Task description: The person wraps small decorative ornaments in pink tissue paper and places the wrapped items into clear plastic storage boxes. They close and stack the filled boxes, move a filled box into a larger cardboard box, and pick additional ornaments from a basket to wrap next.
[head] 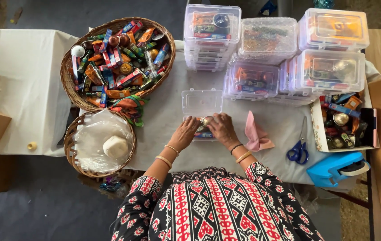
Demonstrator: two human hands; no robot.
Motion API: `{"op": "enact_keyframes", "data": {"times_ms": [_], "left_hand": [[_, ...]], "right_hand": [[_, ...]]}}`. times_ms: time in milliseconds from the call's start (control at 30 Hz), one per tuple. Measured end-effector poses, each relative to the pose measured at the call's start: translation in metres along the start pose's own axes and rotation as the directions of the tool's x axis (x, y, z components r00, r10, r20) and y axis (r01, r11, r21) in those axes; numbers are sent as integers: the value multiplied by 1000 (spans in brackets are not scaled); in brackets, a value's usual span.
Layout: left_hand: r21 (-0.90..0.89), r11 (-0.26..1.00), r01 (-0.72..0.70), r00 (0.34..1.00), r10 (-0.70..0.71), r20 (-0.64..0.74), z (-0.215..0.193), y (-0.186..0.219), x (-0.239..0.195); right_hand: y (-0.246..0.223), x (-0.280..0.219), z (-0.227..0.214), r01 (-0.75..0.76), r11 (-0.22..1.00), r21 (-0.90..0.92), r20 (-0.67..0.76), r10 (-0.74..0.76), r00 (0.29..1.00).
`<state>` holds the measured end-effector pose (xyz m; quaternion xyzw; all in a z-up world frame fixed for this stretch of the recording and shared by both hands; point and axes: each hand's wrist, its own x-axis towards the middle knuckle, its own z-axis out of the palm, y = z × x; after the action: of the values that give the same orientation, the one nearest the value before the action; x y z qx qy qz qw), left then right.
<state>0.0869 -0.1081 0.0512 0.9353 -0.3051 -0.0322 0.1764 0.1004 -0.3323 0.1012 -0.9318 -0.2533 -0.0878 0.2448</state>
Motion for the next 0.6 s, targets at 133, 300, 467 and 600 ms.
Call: {"op": "enact_keyframes", "data": {"times_ms": [133, 300, 467, 600], "left_hand": [[-18, 996, 92, 982, -87, 168, 0, 1, 4], [-19, 989, 144, 980, -140, 144, 22, -6, 5], [25, 991, 130, 977, -132, 166, 52, -21, 5], [46, 985, 169, 953, -175, 247, 31, -10, 14]], "right_hand": [[5, -3, 17, -11, 1000, 4, 152, 11, 988], [12, -7, 27, -81, 997, -7, 242, 81, 967], [30, -14, 46, -131, 991, 29, 328, 114, 938], [37, -21, 51, -110, 994, -9, 407, 104, 908]]}}
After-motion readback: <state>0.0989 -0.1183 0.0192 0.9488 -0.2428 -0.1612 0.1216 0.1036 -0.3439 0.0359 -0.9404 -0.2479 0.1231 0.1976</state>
